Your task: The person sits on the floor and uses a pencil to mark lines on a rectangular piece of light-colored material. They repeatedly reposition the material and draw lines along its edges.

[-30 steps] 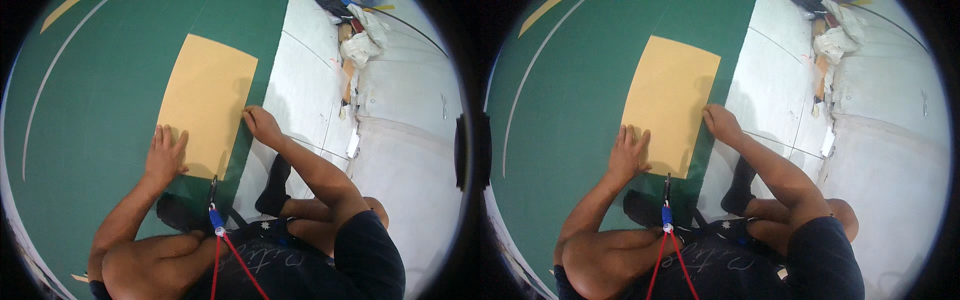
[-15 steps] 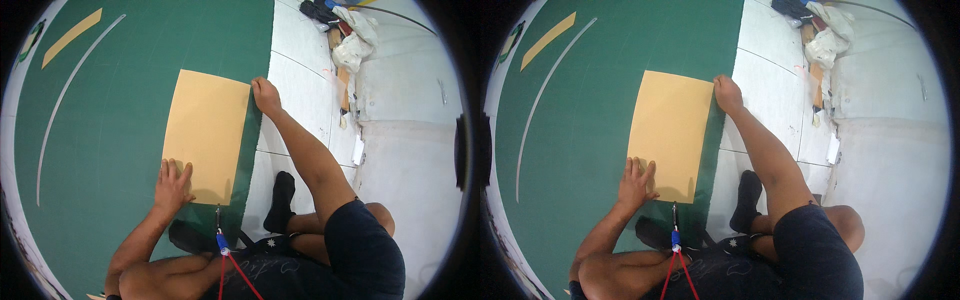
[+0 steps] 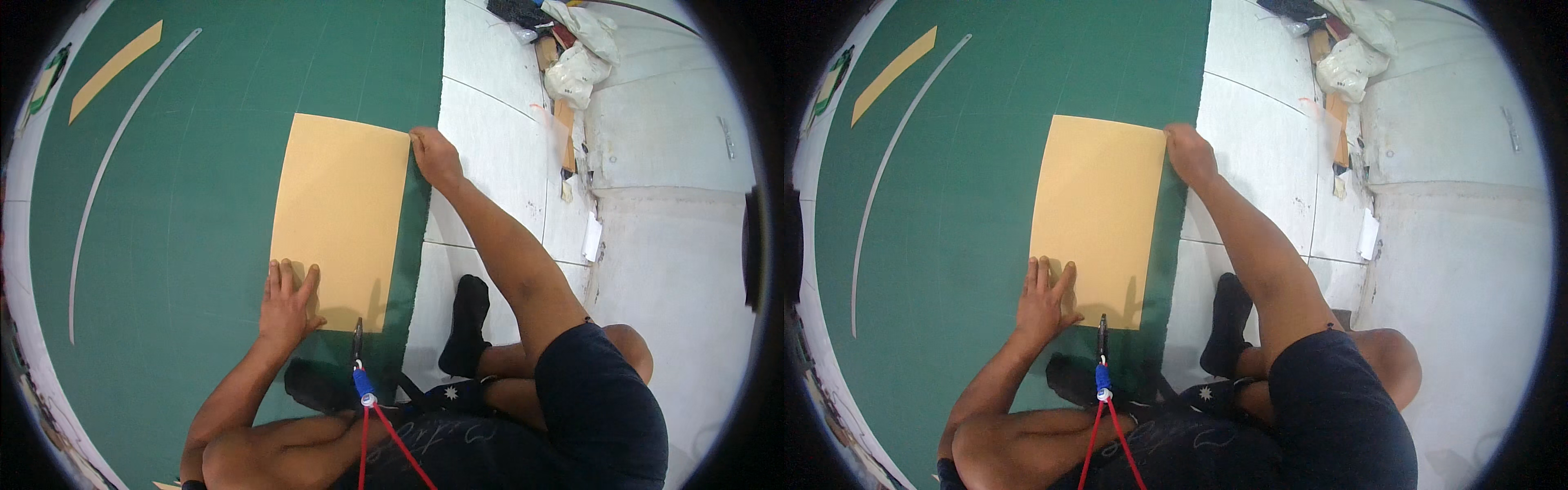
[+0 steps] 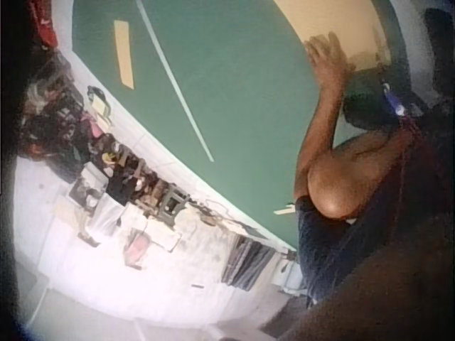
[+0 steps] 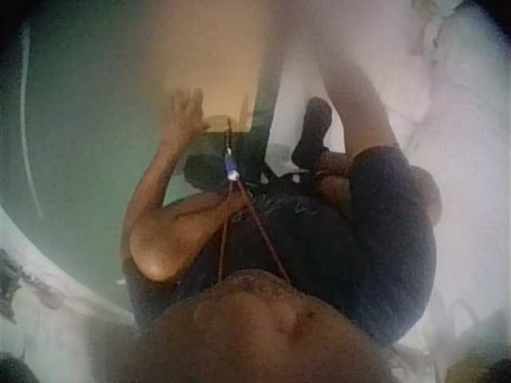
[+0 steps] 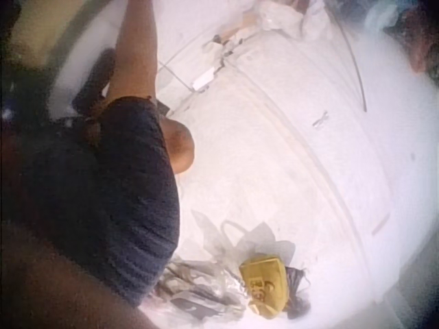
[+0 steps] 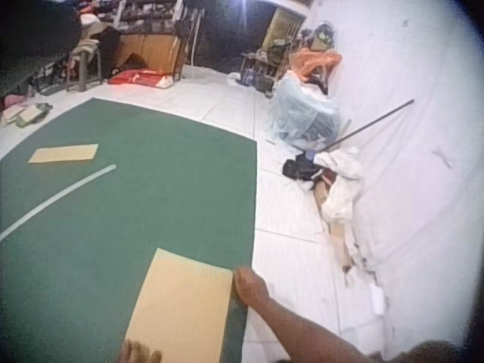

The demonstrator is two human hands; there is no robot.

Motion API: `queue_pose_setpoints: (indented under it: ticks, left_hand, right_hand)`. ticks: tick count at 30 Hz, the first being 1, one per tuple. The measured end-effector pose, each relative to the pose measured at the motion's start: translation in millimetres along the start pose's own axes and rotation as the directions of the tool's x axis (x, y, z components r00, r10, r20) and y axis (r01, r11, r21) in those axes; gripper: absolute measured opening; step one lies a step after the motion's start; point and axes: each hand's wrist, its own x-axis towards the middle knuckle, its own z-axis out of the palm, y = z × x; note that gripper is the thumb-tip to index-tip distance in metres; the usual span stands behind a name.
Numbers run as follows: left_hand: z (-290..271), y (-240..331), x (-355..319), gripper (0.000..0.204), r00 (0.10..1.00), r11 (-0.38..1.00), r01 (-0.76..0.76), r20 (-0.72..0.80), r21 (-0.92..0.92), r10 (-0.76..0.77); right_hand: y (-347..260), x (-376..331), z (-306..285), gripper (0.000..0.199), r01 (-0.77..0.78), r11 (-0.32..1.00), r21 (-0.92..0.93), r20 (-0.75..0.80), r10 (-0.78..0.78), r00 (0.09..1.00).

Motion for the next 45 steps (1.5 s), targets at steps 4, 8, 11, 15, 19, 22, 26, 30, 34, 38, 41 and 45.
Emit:
queue_pose_setpoints:
  ticks: [4, 8, 11, 15, 19, 22, 26, 30, 34, 38, 41, 45]
  left_hand:
    - [2, -5, -4, 0.113, 1.000, 1.000, -0.002, -0.031, 0.016, 0.002]
    - [3, -2, -2, 0.113, 1.000, 1.000, 0.003, -0.015, -0.002, -0.003]
    - [0, 0, -1, 0.113, 1.000, 1.000, 0.010, 0.001, 0.007, -0.010]
    - [1, -1, -1, 0.114, 1.000, 1.000, 0.016, 0.000, 0.017, -0.016]
    - [2, 0, -1, 0.115, 1.000, 0.999, 0.025, 0.013, 0.022, -0.025]
    - [2, -3, -2, 0.114, 1.000, 1.000, 0.005, -0.030, 0.017, -0.005]
    - [7, -10, -8, 0.100, 0.994, 0.998, -0.002, -0.113, -0.067, -0.006]
    - [31, -33, -34, 0.092, 0.945, 0.977, 0.191, -0.250, -0.096, -0.210]
    - [48, -87, -80, 0.095, 0.869, 0.895, 0.436, -0.211, -0.097, -0.447]
    - [51, -107, -146, 0.089, 0.797, 0.797, 0.595, -0.052, -0.101, -0.602]
    - [73, -100, -180, 0.077, 0.682, 0.681, 0.713, -0.058, -0.167, -0.729]
    - [103, -62, -210, 0.069, 0.502, 0.513, 0.813, -0.117, -0.274, -0.857]
  right_hand:
    - [-30, -35, -12, 0.012, 0.117, 0.993, -0.005, 0.155, -0.115, 0.981]
    - [-62, -95, -42, 0.010, 0.305, 0.952, -0.033, 0.349, -0.276, 0.896]
    - [-74, -147, -55, 0.027, 0.358, 0.932, 0.059, 0.571, -0.326, 0.753]
    - [-108, -210, -71, 0.033, 0.407, 0.882, 0.236, 0.590, -0.463, 0.662]
    - [-122, -235, -77, 0.026, 0.311, 0.882, 0.355, 0.642, -0.472, 0.605]
    - [-117, -206, -78, 0.022, 0.171, 0.893, 0.417, 0.641, -0.422, 0.641]
    - [-93, -137, -77, 0.023, 0.140, 0.927, 0.347, 0.626, -0.340, 0.702]
    - [-76, -79, -70, 0.023, 0.249, 0.948, 0.196, 0.730, -0.311, 0.609]
    - [-97, -61, -27, 0.020, 0.446, 0.843, 0.300, 0.495, -0.538, 0.682]
    - [-145, -81, 28, 0.024, 0.568, 0.742, 0.356, 0.455, -0.669, 0.588]
    - [-189, -101, 67, 0.026, 0.626, 0.634, 0.455, 0.427, -0.772, 0.471]
    - [-248, -114, 92, 0.030, 0.689, 0.507, 0.519, 0.463, -0.843, 0.272]
